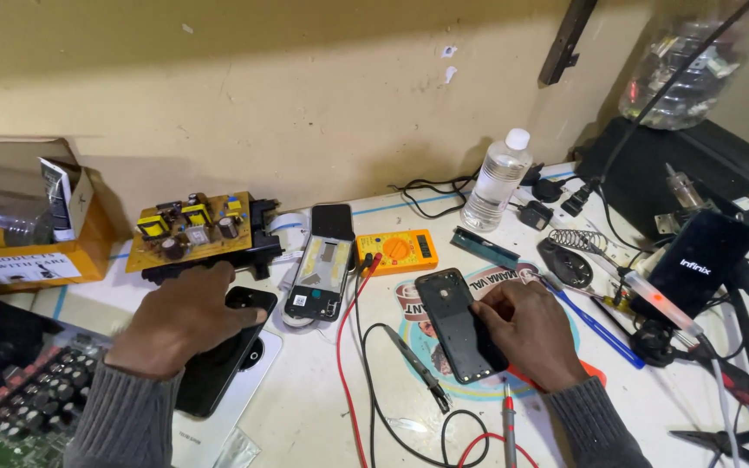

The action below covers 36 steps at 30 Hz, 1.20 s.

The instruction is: Securing and adjusting internal components of a disassembled smartphone using a small tool on a repair workbench.

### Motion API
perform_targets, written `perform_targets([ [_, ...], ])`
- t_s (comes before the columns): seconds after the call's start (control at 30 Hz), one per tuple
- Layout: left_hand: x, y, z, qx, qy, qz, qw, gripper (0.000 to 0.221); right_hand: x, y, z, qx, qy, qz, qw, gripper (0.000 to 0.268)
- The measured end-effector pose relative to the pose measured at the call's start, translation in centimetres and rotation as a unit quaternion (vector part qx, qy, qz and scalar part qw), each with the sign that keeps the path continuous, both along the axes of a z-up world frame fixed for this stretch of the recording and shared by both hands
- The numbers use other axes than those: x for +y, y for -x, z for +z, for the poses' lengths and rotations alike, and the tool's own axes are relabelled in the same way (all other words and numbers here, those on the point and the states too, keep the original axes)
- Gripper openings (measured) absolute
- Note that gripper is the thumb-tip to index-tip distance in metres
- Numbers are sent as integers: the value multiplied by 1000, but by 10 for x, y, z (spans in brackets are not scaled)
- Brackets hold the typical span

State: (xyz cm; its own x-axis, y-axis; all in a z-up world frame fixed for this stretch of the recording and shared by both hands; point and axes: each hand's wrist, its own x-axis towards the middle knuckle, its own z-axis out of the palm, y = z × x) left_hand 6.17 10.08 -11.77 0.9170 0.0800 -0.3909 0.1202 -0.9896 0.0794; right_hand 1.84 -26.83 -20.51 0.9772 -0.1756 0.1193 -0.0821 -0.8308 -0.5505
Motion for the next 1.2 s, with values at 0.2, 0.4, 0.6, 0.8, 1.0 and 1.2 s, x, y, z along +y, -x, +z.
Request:
perform_targets([
  [0.2,2,8,-15,44,9,49,998,91,-7,-7,-9,11,24,14,1000,18],
  [0.4,1,8,-6,51,21,66,996,104,-12,-7,-12,-2,14,37,999,17],
  [0.6,6,1,-13,18,18,54,998,78,-14,-7,-12,-16,7,52,998,17],
  [0.8,-7,2,10,-116,12,11,993,65,-13,-6,-10,7,14,40,999,15],
  [1.0,-72,-9,27,-208,70,-34,975,67,-11,-4,-10,-6,25,33,999,15],
  [1.2,-96,-60,-30,-206,2,-34,978,81,-11,-4,-11,-45,1,50,998,19],
])
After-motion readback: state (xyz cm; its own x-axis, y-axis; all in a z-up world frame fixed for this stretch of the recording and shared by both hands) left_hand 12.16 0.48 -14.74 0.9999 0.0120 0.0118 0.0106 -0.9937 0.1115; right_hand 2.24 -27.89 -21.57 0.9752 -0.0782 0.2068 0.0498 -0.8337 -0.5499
